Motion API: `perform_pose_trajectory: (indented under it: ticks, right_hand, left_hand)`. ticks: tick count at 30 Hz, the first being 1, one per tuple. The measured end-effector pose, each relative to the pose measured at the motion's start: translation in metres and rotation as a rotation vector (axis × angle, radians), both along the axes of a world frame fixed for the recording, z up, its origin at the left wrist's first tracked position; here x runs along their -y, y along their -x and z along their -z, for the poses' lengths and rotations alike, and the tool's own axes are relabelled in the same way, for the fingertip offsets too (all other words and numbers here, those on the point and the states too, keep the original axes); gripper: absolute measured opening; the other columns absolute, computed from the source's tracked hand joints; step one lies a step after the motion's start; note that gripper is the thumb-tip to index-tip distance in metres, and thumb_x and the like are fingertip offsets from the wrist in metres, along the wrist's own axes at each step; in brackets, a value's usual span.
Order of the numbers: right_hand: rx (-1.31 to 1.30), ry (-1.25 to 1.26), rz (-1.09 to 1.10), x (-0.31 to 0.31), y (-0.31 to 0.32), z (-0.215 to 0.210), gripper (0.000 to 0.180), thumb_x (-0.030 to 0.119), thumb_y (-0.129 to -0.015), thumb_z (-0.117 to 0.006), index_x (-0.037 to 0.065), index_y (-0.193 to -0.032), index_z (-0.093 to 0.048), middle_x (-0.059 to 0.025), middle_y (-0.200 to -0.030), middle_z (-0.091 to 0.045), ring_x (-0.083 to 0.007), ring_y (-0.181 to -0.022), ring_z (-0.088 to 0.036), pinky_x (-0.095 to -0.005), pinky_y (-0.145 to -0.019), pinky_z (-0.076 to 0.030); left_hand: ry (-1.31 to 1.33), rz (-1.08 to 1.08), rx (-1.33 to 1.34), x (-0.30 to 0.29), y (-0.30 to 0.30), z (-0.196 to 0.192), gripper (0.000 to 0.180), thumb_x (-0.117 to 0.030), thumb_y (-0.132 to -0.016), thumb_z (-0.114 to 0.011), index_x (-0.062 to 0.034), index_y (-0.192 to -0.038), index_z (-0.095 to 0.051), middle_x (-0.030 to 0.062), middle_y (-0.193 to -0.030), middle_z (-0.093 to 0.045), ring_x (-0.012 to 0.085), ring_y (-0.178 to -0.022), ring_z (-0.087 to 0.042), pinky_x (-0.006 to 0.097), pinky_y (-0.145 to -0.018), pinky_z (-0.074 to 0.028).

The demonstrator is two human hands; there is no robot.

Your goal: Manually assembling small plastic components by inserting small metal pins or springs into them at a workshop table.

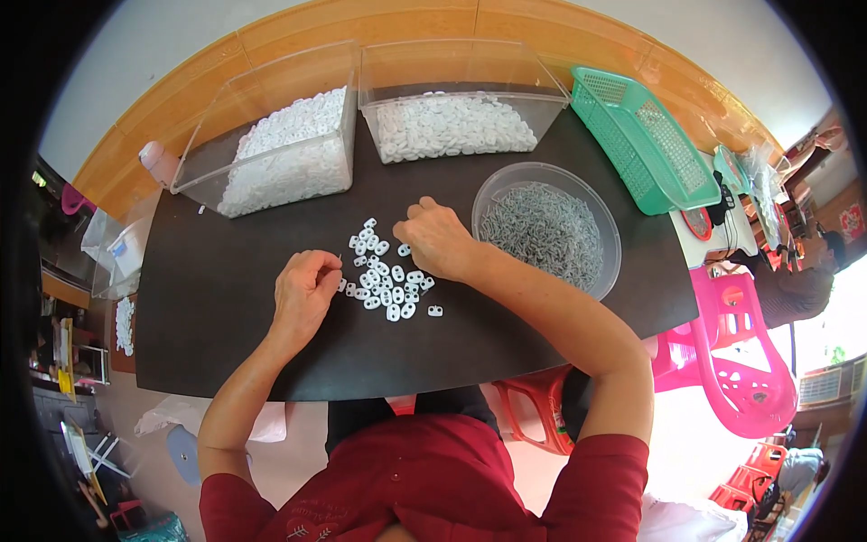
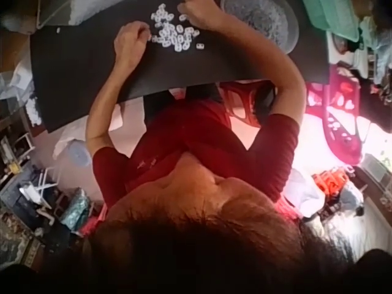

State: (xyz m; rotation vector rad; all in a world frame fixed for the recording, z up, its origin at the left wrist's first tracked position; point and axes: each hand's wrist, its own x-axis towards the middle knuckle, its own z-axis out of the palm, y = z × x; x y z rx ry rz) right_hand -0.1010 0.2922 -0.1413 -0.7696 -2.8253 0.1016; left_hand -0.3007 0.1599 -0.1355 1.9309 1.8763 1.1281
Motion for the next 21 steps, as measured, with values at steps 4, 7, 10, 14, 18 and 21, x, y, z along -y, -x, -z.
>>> perform_pose_trajectory:
  ticks: [4, 7, 10, 14, 18, 21]
  right_hand:
    - [0.026, 0.004, 0.025, 0.005, 0.0, -0.002, 0.015, 0.005, -0.063, -0.069, 0.004, -0.076, -0.061, -0.013, -0.083, -0.058, -0.031, -0.087, -0.054, -0.0418, -0.07, -0.048]
    - [0.004, -0.051, 0.056, 0.011, -0.005, -0.008, 0.013, 0.007, -0.067, -0.068, 0.004, -0.078, -0.062, -0.0128, -0.082, -0.059, -0.0312, -0.085, -0.055, -0.0415, -0.07, -0.047]
    - [-0.134, 0.016, 0.099, 0.014, -0.015, -0.019, 0.011, 0.009, -0.069, -0.068, 0.005, -0.079, -0.063, -0.0115, -0.079, -0.06, -0.031, -0.082, -0.056, -0.0412, -0.069, -0.047]
    - [-0.221, 0.118, 0.109, 0.019, -0.025, -0.021, 0.009, 0.011, -0.071, -0.068, 0.006, -0.078, -0.064, -0.0103, -0.076, -0.061, -0.0306, -0.079, -0.057, -0.0415, -0.068, -0.047]
    - [-0.254, 0.113, 0.096, 0.033, -0.033, -0.016, 0.008, 0.01, -0.072, -0.067, 0.006, -0.077, -0.063, -0.01, -0.076, -0.062, -0.0302, -0.076, -0.057, -0.0416, -0.066, -0.046]
    - [-0.281, 0.046, 0.09, 0.042, -0.039, -0.019, 0.006, 0.009, -0.073, -0.066, 0.005, -0.076, -0.062, -0.0098, -0.074, -0.061, -0.0299, -0.075, -0.057, -0.0408, -0.065, -0.046]
  left_hand:
    - [-0.041, 0.08, -0.034, 0.008, -0.015, -0.002, 0.012, -0.002, -0.073, -0.066, -0.0047, -0.084, -0.061, 0.0082, -0.078, -0.059, 0.0277, -0.077, -0.055, 0.039, -0.068, -0.046]
    - [-0.104, 0.201, -0.083, 0.006, -0.033, 0.002, 0.014, -0.002, -0.069, -0.068, -0.0054, -0.082, -0.063, 0.0071, -0.078, -0.058, 0.0268, -0.078, -0.055, 0.038, -0.067, -0.046]
    - [-0.143, 0.263, -0.17, -0.004, -0.058, 0.008, 0.013, -0.004, -0.067, -0.069, -0.0064, -0.079, -0.065, 0.0071, -0.078, -0.056, 0.0266, -0.079, -0.054, 0.038, -0.067, -0.045]
    - [-0.132, 0.292, -0.252, -0.018, -0.08, 0.013, 0.013, -0.005, -0.066, -0.072, -0.006, -0.077, -0.065, 0.0072, -0.077, -0.055, 0.026, -0.077, -0.052, 0.038, -0.067, -0.045]
    - [-0.154, 0.275, -0.42, -0.026, -0.088, 0.023, 0.012, -0.006, -0.066, -0.071, -0.0024, -0.073, -0.062, 0.0094, -0.077, -0.055, 0.026, -0.075, -0.051, 0.038, -0.067, -0.045]
    - [-0.222, 0.276, -0.458, -0.029, -0.093, 0.026, 0.01, -0.004, -0.066, -0.069, -0.0017, -0.071, -0.061, 0.0099, -0.076, -0.055, 0.0255, -0.073, -0.051, 0.038, -0.066, -0.045]
